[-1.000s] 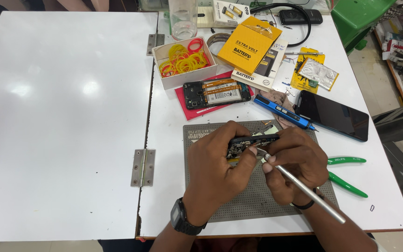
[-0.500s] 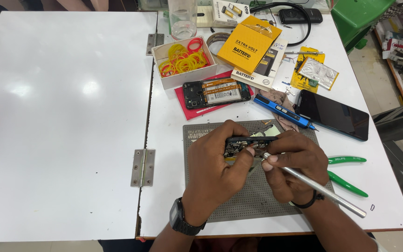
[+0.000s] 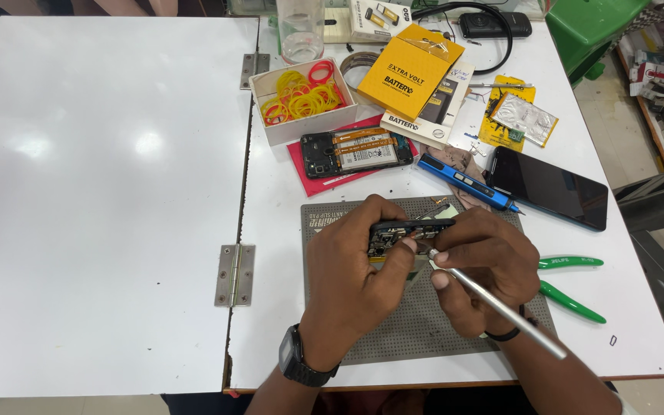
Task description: The person holds an opened smartphone and uses a metal pry tool to work on the internal board, prying and pressing at components while steadying the phone with the other hand. Near the end they set the phone down on the mat and continue working on the exposed battery and board area.
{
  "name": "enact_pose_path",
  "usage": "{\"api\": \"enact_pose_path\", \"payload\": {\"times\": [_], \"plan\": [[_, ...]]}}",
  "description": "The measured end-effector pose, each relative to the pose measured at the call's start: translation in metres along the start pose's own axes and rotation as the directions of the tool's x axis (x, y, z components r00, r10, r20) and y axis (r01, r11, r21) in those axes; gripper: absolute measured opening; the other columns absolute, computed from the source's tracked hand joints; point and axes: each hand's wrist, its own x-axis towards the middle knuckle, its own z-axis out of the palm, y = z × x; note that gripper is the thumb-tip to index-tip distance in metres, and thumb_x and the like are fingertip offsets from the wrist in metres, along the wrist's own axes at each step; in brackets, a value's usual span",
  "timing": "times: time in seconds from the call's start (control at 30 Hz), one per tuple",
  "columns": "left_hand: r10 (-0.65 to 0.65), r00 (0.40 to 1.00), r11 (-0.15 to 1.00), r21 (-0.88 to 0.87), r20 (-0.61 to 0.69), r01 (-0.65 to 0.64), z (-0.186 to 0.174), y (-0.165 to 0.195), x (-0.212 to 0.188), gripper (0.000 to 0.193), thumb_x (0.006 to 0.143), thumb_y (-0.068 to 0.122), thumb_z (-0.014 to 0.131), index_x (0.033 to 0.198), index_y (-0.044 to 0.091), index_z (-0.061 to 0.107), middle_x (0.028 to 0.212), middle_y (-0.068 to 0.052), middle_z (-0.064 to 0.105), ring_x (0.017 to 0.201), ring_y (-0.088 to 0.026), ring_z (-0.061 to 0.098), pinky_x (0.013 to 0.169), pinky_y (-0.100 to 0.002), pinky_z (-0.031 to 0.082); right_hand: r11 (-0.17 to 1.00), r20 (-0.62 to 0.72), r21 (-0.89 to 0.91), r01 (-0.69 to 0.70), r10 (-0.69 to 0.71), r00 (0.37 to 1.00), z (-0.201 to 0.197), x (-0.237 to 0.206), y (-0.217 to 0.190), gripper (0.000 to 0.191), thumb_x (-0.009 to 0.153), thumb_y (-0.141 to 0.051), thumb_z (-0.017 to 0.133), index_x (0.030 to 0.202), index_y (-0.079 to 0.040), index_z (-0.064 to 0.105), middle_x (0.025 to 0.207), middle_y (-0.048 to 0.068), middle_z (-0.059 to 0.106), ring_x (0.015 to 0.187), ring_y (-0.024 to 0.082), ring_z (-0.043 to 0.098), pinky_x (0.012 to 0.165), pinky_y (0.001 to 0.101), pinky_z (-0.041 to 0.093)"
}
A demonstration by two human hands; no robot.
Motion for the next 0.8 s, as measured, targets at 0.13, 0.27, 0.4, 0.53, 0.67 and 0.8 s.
{"api": "enact_pose_path", "payload": {"times": [0.13,0.27,0.4,0.53,0.67,0.8], "plan": [[-0.006,1.0,1.0,-0.01,-0.003,0.006,0.0,-0.002,-0.002,0.015,0.087,0.018,0.066,0.097,0.008,0.066,0.079,-0.008,0.072,0.071,-0.025,0.074,0.064,-0.035,0.054,1.0,-0.001,-0.009,0.011,-0.011,1.0,-0.001,0.0,0.001,0.016,0.086,-0.008,0.066,0.098,-0.007,0.056,0.084,0.012,0.065,0.069,0.018,0.061,0.059,0.0305,0.05],[-0.023,1.0,1.0,-0.013,0.002,0.023,0.002,-0.005,-0.001,0.014,0.088,0.02,0.068,0.095,0.008,0.067,0.077,-0.008,0.072,0.069,-0.024,0.074,0.061,-0.034,0.054,1.0,-0.024,-0.004,0.031,-0.031,0.999,0.0,-0.002,0.004,0.017,0.087,-0.007,0.067,0.098,-0.007,0.054,0.083,0.011,0.064,0.069,0.018,0.06,0.061,0.0316,0.051],[0.013,1.0,1.0,-0.005,-0.011,-0.013,0.003,-0.006,-0.002,0.016,0.087,0.02,0.069,0.096,0.008,0.066,0.077,-0.007,0.072,0.069,-0.024,0.074,0.061,-0.034,0.054,1.0,-0.06,0.004,0.025,-0.025,0.998,0.001,-0.007,0.009,0.016,0.085,-0.005,0.065,0.096,-0.005,0.054,0.079,0.011,0.062,0.066,0.019,0.058,0.059,0.0323,0.05],[-0.005,1.0,1.0,0.018,-0.012,0.006,0.004,-0.006,-0.002,0.016,0.086,0.02,0.069,0.096,0.008,0.066,0.076,-0.008,0.072,0.067,-0.024,0.073,0.06,-0.034,0.054,1.0,-0.06,-0.019,0.012,-0.013,0.998,0.002,-0.012,0.015,0.016,0.088,-0.005,0.066,0.098,-0.005,0.054,0.081,0.012,0.063,0.068,0.018,0.061,0.059,0.0298,0.051],[0.004,1.0,1.0,0.027,-0.028,-0.003,0.005,-0.007,-0.003,0.016,0.086,0.019,0.069,0.097,0.007,0.066,0.079,-0.008,0.072,0.069,-0.024,0.073,0.062,-0.034,0.054,1.0,-0.059,0.001,-0.016,0.016,0.998,0.002,-0.013,0.018,0.016,0.089,-0.005,0.067,0.098,-0.005,0.054,0.084,0.013,0.065,0.07,0.017,0.064,0.059,0.0276,0.053],[-0.033,0.999,0.999,0.005,-0.031,0.033,0.006,-0.009,-0.004,0.016,0.087,0.019,0.068,0.097,0.007,0.066,0.079,-0.009,0.072,0.068,-0.023,0.074,0.062,-0.034,0.055,1.0,-0.044,-0.015,-0.026,0.026,0.999,0.001,-0.011,0.015,0.016,0.088,-0.002,0.068,0.097,-0.004,0.055,0.087,0.014,0.067,0.074,0.018,0.067,0.063,0.0285,0.056]]}}
